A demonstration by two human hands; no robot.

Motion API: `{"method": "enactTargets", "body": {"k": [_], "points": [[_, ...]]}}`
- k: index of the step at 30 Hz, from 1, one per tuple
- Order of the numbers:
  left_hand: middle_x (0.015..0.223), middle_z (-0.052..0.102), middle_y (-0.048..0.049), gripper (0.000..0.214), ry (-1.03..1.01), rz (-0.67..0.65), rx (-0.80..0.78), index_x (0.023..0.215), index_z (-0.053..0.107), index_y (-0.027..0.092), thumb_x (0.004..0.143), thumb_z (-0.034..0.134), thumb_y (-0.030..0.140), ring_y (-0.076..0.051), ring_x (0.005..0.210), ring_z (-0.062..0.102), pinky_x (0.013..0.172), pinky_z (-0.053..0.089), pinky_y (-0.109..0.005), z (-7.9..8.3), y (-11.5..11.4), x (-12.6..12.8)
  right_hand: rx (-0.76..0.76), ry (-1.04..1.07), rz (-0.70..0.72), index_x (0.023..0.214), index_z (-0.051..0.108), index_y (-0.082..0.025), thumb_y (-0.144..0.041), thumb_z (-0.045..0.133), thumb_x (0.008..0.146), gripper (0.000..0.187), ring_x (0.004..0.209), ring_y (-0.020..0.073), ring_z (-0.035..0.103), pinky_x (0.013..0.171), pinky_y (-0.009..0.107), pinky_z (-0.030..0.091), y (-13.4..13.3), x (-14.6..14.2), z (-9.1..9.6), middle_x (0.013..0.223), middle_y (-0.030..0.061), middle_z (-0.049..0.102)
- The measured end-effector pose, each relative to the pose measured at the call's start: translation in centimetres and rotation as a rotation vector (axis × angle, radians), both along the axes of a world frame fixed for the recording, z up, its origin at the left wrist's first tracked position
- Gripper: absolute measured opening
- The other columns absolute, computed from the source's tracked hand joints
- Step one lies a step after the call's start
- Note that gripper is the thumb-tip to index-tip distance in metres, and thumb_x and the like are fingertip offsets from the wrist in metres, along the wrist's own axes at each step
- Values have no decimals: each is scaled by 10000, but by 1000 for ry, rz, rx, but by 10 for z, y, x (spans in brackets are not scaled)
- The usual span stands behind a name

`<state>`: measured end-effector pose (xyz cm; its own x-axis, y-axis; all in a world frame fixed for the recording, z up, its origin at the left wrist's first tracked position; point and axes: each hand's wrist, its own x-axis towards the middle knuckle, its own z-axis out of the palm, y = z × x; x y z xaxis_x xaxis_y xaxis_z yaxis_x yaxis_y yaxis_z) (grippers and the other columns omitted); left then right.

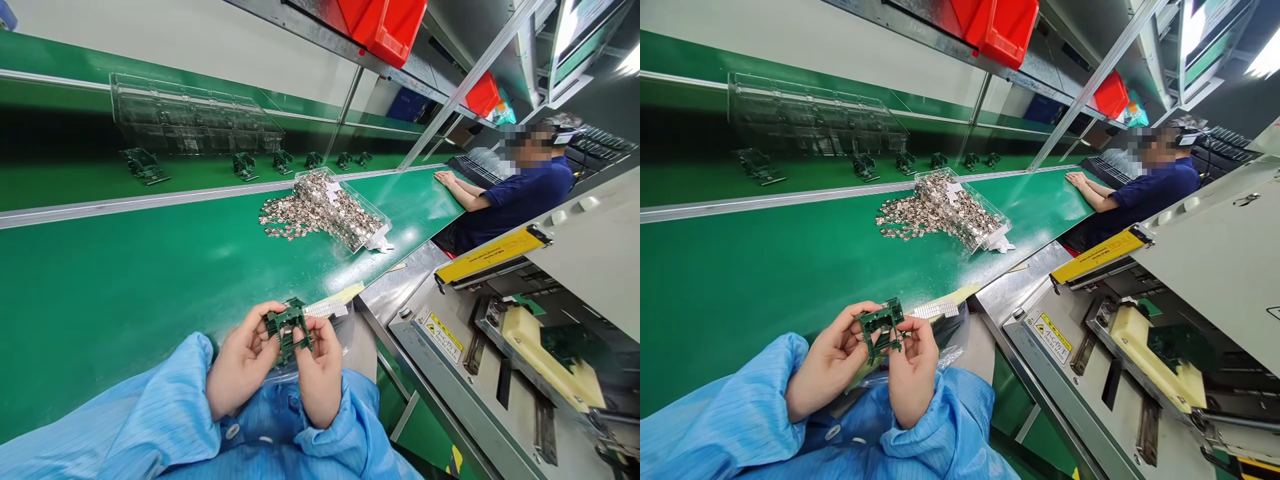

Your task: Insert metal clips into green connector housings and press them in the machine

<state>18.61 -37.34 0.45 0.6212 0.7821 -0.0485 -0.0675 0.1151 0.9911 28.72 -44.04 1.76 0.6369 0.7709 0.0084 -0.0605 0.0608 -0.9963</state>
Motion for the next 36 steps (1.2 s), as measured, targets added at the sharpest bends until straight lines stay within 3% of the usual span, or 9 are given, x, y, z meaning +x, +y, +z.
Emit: {"method": "enactTargets", "body": {"k": [5,10,20,26,32,36], "points": [[820,612,-1,332,35,13,53,1186,444,234,884,531,340,-114,659,569,648,497,-218,-1,-3,0,3,-201,39,846,607,-204,-238,569,861,53,881,190,572,743,287,480,-5,6,-4,973,59,594],[809,622,-6,333,59,3,95,1191,457,225,879,531,313,-122,663,585,601,477,-201,-2,-4,-1,8,-236,-9,801,618,-204,-241,574,857,79,917,202,564,746,297,484,-5,6,-4,984,72,580],[848,632,-11,309,37,12,87,1160,469,220,873,545,306,-116,692,594,647,491,-205,-5,-4,-3,-3,73,-50,735,535,-211,-377,721,724,249,652,150,552,581,252,487,2,0,-7,738,4,591],[763,602,9,304,60,-38,100,1165,463,218,880,533,298,-110,639,563,612,479,-199,-9,-5,-3,52,251,-67,739,486,-214,-364,736,739,291,608,121,501,527,215,449,-4,-4,-19,685,-34,524],[888,642,-24,314,61,-172,16,1169,435,214,876,518,290,-126,741,621,664,507,-213,-5,-12,1,72,301,-97,795,546,-209,-387,730,761,258,627,123,517,572,224,458,-28,7,-40,723,-30,551],[979,656,-48,421,-25,-62,-59,1172,406,199,807,602,275,-163,874,651,732,516,-241,7,-4,28,-36,214,-235,837,598,-182,-499,673,783,330,640,142,555,577,242,455,-38,38,-61,763,21,621]]}}
